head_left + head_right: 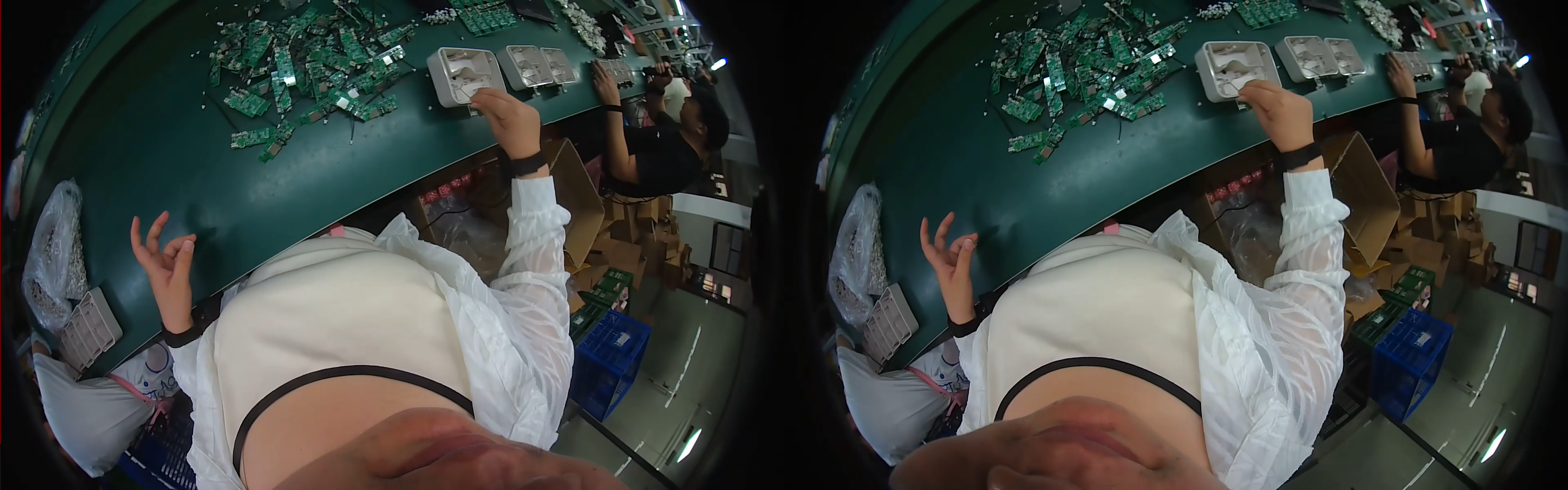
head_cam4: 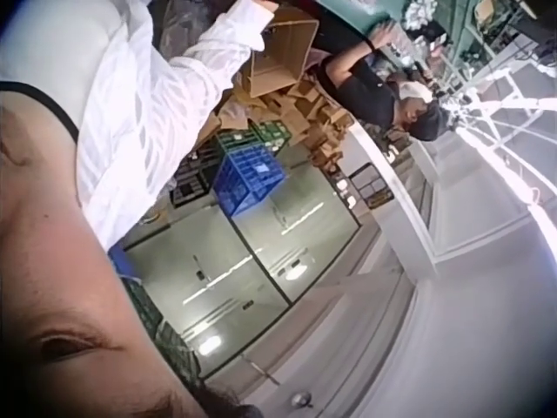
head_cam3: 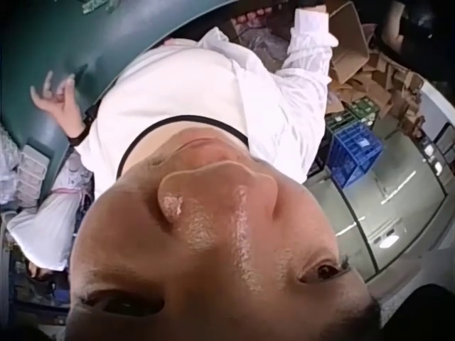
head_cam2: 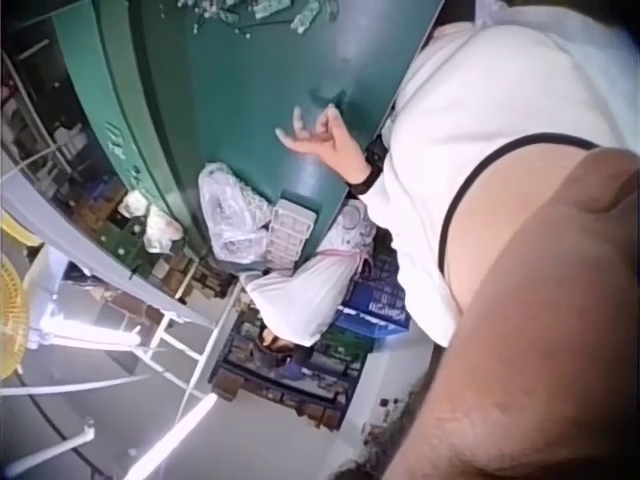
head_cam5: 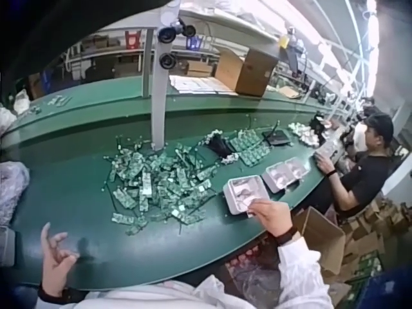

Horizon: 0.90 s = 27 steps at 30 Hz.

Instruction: The person picks up a wire from a bundle, connects it to a circuit board, and then places the circuit board into a plastic housing. They thread the wire through the housing and set the completed assembly on the table.

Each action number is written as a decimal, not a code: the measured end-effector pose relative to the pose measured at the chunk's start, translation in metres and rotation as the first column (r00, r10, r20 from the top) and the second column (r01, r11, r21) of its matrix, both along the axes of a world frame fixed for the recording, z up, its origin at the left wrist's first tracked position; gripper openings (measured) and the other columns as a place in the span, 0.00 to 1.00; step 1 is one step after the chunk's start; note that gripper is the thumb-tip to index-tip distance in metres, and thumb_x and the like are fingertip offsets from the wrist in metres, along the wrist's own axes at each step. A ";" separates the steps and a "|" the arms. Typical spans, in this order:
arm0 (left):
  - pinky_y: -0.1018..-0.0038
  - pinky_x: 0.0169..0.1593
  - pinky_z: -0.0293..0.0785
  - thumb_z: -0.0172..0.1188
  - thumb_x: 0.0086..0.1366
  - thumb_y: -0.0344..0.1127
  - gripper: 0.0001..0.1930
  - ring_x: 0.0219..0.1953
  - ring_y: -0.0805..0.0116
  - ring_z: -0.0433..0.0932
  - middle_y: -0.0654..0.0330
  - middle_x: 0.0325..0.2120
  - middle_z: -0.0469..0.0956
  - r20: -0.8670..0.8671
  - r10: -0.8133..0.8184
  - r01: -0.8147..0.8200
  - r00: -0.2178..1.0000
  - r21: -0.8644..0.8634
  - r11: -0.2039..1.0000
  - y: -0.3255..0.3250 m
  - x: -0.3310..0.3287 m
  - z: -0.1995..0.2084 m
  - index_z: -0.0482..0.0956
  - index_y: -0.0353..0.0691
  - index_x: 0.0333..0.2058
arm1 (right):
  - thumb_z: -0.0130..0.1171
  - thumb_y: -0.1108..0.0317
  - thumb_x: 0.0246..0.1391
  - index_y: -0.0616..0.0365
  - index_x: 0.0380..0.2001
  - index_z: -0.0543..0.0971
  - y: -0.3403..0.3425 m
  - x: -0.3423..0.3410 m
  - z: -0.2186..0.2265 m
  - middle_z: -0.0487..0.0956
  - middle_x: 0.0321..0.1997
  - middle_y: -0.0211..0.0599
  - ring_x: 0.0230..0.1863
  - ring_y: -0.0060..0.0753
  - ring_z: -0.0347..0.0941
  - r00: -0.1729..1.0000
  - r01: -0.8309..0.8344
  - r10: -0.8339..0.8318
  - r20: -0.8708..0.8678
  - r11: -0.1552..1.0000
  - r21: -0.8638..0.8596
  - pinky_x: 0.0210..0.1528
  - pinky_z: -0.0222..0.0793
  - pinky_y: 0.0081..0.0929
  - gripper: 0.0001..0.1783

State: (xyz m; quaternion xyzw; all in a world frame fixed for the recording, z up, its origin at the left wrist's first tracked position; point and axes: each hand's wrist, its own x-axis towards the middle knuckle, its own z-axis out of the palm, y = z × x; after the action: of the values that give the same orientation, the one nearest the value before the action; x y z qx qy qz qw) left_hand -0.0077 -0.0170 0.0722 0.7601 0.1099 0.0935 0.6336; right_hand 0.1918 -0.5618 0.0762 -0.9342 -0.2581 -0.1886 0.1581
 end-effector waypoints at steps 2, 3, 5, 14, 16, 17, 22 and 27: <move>0.73 0.54 0.76 0.60 0.70 0.23 0.43 0.46 0.67 0.81 0.46 0.67 0.62 0.005 0.007 -0.007 1.000 0.017 1.000 -0.006 0.000 0.002 0.44 0.49 0.75 | 0.69 0.69 0.54 0.51 0.37 0.86 -0.017 0.011 -0.012 0.86 0.42 0.32 0.39 0.42 0.84 1.000 0.028 -0.028 -0.001 1.000 -0.009 0.39 0.79 0.31 0.07; 0.73 0.54 0.76 0.60 0.69 0.23 0.43 0.46 0.68 0.81 0.46 0.67 0.62 0.003 -0.003 0.003 1.000 0.023 1.000 -0.009 0.001 0.003 0.44 0.49 0.75 | 0.69 0.68 0.54 0.50 0.37 0.86 -0.021 0.014 -0.015 0.86 0.42 0.31 0.39 0.42 0.84 0.999 0.047 -0.047 0.004 0.999 -0.011 0.39 0.79 0.31 0.07; 0.74 0.54 0.75 0.60 0.69 0.23 0.43 0.46 0.68 0.81 0.46 0.67 0.62 -0.002 -0.025 0.025 1.000 0.034 0.999 -0.017 0.002 0.007 0.44 0.48 0.75 | 0.69 0.65 0.55 0.49 0.38 0.86 -0.031 0.021 -0.019 0.86 0.43 0.30 0.39 0.42 0.83 0.996 0.087 -0.086 0.013 0.996 -0.016 0.39 0.79 0.31 0.07; 0.75 0.52 0.75 0.60 0.69 0.23 0.42 0.46 0.69 0.80 0.48 0.66 0.63 -0.040 -0.046 0.050 0.998 0.101 0.994 -0.032 0.012 0.019 0.47 0.46 0.75 | 0.67 0.63 0.57 0.49 0.39 0.86 -0.091 0.047 -0.024 0.86 0.44 0.30 0.40 0.43 0.83 0.991 0.130 -0.129 0.023 0.989 -0.070 0.40 0.78 0.32 0.07; 0.75 0.52 0.75 0.60 0.68 0.23 0.41 0.46 0.70 0.80 0.49 0.66 0.63 -0.060 -0.062 0.069 0.996 0.112 0.991 -0.034 0.012 0.020 0.48 0.46 0.75 | 0.66 0.63 0.58 0.48 0.38 0.86 -0.109 0.055 -0.026 0.86 0.44 0.27 0.40 0.43 0.83 0.987 0.156 -0.153 0.044 0.984 -0.080 0.38 0.78 0.33 0.06; 0.76 0.52 0.75 0.60 0.68 0.23 0.41 0.46 0.70 0.80 0.49 0.66 0.63 -0.070 -0.070 0.078 0.995 0.117 0.990 -0.034 0.012 0.021 0.48 0.45 0.74 | 0.66 0.62 0.58 0.48 0.37 0.86 -0.118 0.059 -0.027 0.86 0.44 0.26 0.39 0.43 0.83 0.985 0.169 -0.165 0.055 0.982 -0.086 0.38 0.78 0.34 0.06; 0.75 0.52 0.75 0.60 0.68 0.23 0.41 0.47 0.70 0.79 0.50 0.66 0.63 -0.110 -0.065 0.078 0.992 0.118 0.990 -0.033 0.008 0.024 0.49 0.45 0.74 | 0.64 0.63 0.59 0.47 0.38 0.85 -0.161 0.078 -0.027 0.86 0.44 0.26 0.40 0.44 0.83 0.966 0.255 -0.243 0.093 0.955 -0.149 0.38 0.78 0.35 0.06; 0.74 0.53 0.75 0.61 0.67 0.24 0.40 0.48 0.70 0.79 0.50 0.65 0.65 -0.162 -0.049 0.074 0.986 0.155 0.985 -0.036 0.004 0.030 0.52 0.44 0.74 | 0.59 0.66 0.62 0.48 0.42 0.85 -0.200 0.094 -0.033 0.84 0.48 0.31 0.43 0.48 0.82 0.928 0.369 -0.370 0.043 0.896 -0.246 0.42 0.77 0.39 0.08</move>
State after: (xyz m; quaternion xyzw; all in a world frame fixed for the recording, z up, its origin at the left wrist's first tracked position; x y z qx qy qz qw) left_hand -0.0040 -0.0526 0.1023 0.8166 0.1283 0.0219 0.5623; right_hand 0.2859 -0.7618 0.0429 -0.9791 -0.0974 -0.1788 0.0014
